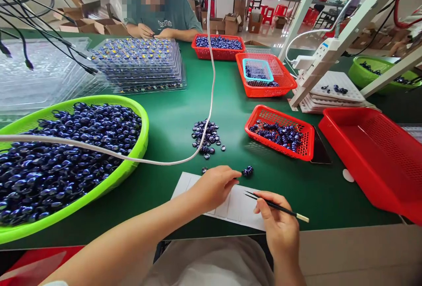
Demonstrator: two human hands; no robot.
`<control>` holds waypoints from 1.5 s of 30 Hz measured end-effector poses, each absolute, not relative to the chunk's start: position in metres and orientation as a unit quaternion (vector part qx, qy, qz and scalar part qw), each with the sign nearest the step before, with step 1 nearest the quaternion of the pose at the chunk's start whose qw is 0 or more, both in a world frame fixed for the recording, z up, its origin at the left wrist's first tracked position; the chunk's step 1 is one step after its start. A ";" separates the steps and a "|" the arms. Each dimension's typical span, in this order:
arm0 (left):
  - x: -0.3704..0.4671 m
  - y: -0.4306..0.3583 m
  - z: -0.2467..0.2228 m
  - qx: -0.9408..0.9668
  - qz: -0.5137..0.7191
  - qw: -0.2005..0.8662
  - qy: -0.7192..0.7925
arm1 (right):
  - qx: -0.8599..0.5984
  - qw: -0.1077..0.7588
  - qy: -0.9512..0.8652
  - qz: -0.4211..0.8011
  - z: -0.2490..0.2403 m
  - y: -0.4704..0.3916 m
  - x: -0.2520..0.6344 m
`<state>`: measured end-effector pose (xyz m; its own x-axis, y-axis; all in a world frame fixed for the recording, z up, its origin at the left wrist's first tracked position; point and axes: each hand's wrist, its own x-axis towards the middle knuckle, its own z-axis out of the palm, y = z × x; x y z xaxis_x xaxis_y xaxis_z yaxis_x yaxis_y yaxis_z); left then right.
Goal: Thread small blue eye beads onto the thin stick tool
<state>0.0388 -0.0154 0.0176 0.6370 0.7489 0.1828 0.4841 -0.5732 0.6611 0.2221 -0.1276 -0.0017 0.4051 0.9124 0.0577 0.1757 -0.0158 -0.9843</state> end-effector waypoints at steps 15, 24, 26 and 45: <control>0.028 -0.062 0.003 0.956 0.066 0.177 0.226 | -0.653 0.399 -0.470 0.440 0.006 -0.103 0.254; 0.028 -0.062 0.003 0.954 0.065 0.185 0.226 | -0.626 0.409 -0.453 0.485 0.006 -0.099 0.261; 0.028 -0.062 0.003 0.954 0.064 0.186 0.226 | -0.631 0.408 -0.455 0.479 0.006 -0.100 0.260; 0.027 -0.063 0.002 0.951 0.051 0.195 0.235 | -0.655 0.423 -0.451 0.433 0.011 -0.098 0.250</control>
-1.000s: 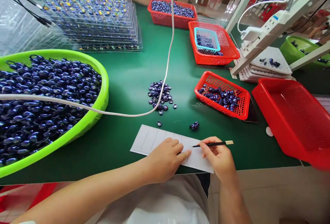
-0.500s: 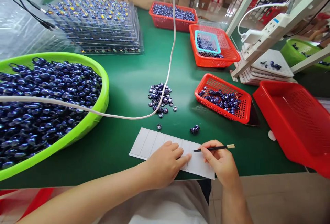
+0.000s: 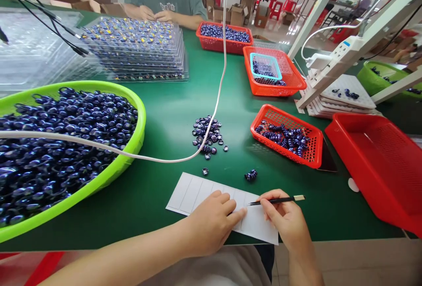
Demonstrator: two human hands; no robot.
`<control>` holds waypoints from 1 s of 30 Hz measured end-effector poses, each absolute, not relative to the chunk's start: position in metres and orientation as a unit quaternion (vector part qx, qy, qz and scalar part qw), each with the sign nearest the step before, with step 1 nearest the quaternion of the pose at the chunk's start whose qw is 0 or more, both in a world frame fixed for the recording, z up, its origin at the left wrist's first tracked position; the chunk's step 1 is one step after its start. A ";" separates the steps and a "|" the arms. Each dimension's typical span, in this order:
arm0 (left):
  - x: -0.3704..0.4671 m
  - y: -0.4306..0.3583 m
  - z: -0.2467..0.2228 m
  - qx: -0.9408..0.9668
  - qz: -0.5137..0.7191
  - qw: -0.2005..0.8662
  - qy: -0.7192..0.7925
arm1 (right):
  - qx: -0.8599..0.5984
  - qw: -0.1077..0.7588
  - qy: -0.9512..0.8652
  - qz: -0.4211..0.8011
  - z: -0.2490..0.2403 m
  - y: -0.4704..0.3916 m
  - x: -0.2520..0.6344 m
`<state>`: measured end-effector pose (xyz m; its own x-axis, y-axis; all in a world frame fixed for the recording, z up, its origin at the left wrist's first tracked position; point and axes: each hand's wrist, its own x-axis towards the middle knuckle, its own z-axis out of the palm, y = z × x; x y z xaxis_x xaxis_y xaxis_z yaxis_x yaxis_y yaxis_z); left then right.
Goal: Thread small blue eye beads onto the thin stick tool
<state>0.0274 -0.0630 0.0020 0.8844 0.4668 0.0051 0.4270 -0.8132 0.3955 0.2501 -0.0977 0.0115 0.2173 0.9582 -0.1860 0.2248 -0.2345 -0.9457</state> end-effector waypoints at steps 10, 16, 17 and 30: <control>0.028 -0.062 0.005 0.952 0.050 0.194 0.231 | -0.658 0.415 -0.456 0.432 0.013 -0.097 0.249; 0.028 -0.062 0.004 0.951 0.049 0.198 0.232 | -0.654 0.415 -0.448 0.447 0.012 -0.098 0.249; 0.028 -0.062 0.003 0.951 0.048 0.199 0.232 | -0.652 0.416 -0.445 0.450 0.012 -0.098 0.250; 0.027 -0.064 0.000 0.946 0.078 0.197 0.246 | -0.634 0.510 -0.383 0.437 -0.004 -0.103 0.260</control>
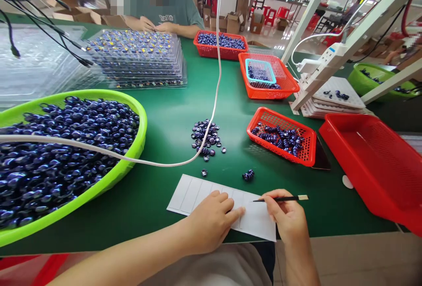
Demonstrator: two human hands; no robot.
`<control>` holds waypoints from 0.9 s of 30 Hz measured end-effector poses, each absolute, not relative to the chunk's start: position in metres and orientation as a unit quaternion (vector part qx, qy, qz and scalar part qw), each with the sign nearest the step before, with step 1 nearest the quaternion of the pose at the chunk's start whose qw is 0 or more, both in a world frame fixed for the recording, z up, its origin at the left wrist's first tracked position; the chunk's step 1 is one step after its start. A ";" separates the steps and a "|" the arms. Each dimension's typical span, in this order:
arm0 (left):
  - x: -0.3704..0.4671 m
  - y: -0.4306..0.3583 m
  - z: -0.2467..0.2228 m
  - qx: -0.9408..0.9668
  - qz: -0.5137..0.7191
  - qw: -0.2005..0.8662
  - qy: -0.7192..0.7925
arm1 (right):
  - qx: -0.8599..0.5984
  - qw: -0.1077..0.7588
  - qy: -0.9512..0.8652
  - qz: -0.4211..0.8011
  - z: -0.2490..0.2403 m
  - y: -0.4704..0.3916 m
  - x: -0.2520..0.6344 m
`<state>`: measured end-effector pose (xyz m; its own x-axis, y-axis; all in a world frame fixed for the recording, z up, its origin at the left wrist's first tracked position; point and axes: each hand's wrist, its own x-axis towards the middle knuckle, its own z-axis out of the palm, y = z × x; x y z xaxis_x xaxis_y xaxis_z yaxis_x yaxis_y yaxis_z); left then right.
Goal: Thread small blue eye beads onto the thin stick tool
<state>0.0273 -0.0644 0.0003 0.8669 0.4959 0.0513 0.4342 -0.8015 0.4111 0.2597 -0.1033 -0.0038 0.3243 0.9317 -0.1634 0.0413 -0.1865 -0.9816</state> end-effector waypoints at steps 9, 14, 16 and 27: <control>0.025 -0.034 0.028 0.751 0.270 0.446 0.406 | -0.565 0.687 -0.296 0.348 -0.003 -0.120 0.238; 0.042 -0.020 0.021 0.680 0.257 0.533 0.433 | -0.554 0.712 -0.248 0.353 -0.010 -0.114 0.219; 0.045 -0.018 0.011 0.665 0.255 0.555 0.430 | -0.551 0.712 -0.245 0.360 -0.013 -0.113 0.217; 0.040 -0.014 0.010 0.570 0.251 0.657 0.425 | -0.559 0.706 -0.243 0.361 -0.012 -0.115 0.216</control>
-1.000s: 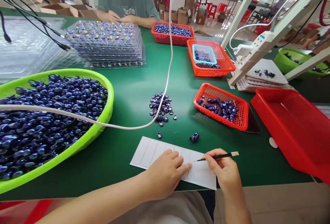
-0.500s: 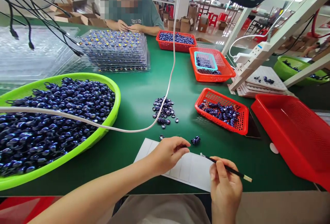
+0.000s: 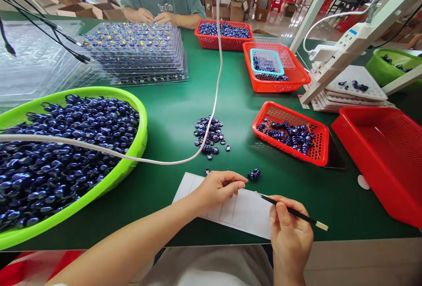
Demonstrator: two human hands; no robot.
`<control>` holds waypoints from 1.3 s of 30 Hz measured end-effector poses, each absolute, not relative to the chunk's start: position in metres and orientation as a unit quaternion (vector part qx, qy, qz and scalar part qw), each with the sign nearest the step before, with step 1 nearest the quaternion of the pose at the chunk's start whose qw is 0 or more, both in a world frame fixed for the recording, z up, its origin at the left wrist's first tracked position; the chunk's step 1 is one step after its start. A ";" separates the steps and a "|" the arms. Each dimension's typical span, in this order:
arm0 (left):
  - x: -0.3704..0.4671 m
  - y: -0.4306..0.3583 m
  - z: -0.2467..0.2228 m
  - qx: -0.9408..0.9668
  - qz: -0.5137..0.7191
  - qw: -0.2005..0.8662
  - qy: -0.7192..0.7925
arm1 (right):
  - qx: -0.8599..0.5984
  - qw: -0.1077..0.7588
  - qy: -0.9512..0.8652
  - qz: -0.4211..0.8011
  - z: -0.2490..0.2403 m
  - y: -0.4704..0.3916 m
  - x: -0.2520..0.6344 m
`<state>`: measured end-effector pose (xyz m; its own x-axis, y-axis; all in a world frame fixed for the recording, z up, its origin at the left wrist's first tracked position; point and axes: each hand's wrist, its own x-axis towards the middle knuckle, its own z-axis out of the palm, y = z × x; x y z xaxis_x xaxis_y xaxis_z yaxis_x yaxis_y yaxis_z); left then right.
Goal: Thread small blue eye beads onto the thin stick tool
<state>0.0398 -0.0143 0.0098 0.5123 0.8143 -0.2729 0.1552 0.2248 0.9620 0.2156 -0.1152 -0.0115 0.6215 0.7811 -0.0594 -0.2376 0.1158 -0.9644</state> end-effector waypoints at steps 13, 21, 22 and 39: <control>0.036 -0.016 0.005 0.549 0.204 0.700 0.409 | -0.546 0.713 -0.249 0.362 -0.016 -0.116 0.216; 0.041 -0.023 0.002 0.551 0.229 0.690 0.409 | -0.566 0.705 -0.258 0.341 -0.014 -0.117 0.213; 0.041 -0.023 0.002 0.552 0.233 0.687 0.412 | -0.569 0.703 -0.257 0.340 -0.014 -0.118 0.213; 0.041 -0.027 0.006 0.633 0.251 0.606 0.412 | -0.505 0.719 -0.301 0.370 0.005 -0.121 0.210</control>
<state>0.0406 -0.0267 0.0055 0.5347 0.8254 -0.1813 0.2166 0.0734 0.9735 0.2101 -0.1210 0.0046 0.5448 0.8365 0.0593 -0.2273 0.2154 -0.9497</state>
